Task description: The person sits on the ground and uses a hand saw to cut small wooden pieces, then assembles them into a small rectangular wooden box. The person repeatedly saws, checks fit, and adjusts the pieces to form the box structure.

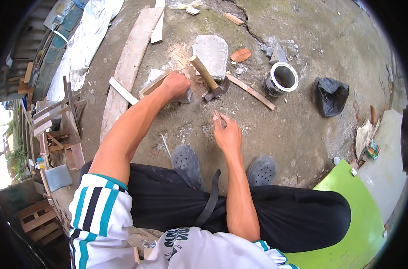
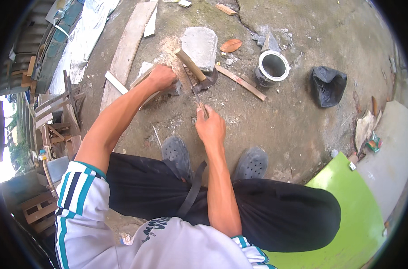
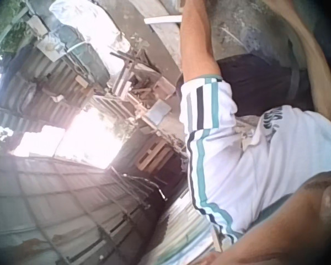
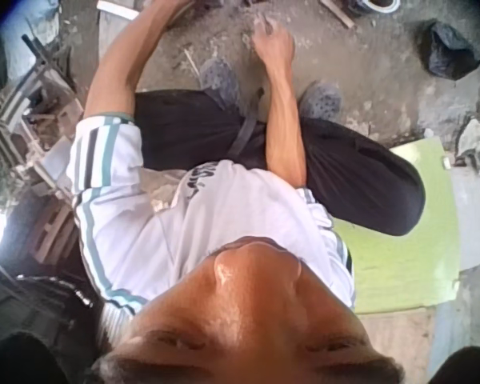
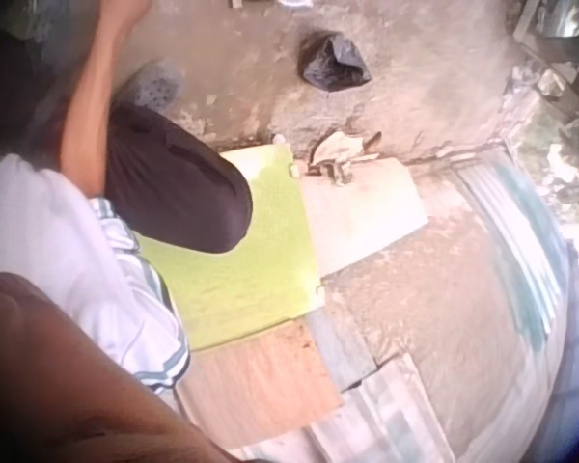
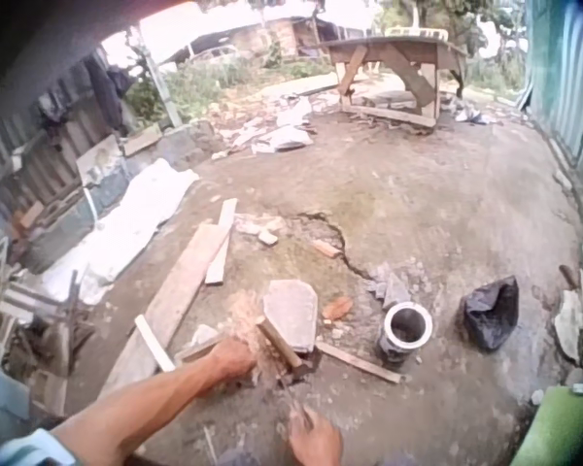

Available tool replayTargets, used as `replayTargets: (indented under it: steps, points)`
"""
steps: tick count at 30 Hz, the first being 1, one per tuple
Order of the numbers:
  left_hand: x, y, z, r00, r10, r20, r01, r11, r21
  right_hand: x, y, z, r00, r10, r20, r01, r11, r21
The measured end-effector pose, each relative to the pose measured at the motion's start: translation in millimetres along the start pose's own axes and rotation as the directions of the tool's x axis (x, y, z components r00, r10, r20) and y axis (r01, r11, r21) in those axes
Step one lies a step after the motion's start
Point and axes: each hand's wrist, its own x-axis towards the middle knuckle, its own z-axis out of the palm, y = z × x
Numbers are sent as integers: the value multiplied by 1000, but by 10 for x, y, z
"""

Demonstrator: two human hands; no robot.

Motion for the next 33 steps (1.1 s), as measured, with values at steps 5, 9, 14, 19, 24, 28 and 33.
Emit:
replayTargets:
  steps: [5,9,14,19,24,28,33]
  points:
    - [-90,-16,-93,996,-21,-86,15,997,-72,-90,4,-47,1000,12,-2,-12,1000,25]
    - [-125,29,-140,989,-27,-147,33,999,42,-139,25,-46,1000,12,-13,-11,999,32]
    - [-47,207,-159,994,-5,-108,14,996,84,-131,141,-9,999,14,-37,-14,1000,25]
    - [9,257,-117,994,63,-85,-49,986,160,-162,178,-5,999,-3,-35,5,999,45]
    - [76,253,124,986,31,-163,5,976,218,-220,106,4,1000,-11,-20,12,998,68]
    - [12,240,-145,974,-141,-178,138,990,-29,-225,113,-23,1000,16,-7,-16,998,64]
    - [-147,-198,-343,906,-412,-92,373,883,-286,-225,147,16,1000,-4,-4,4,997,71]
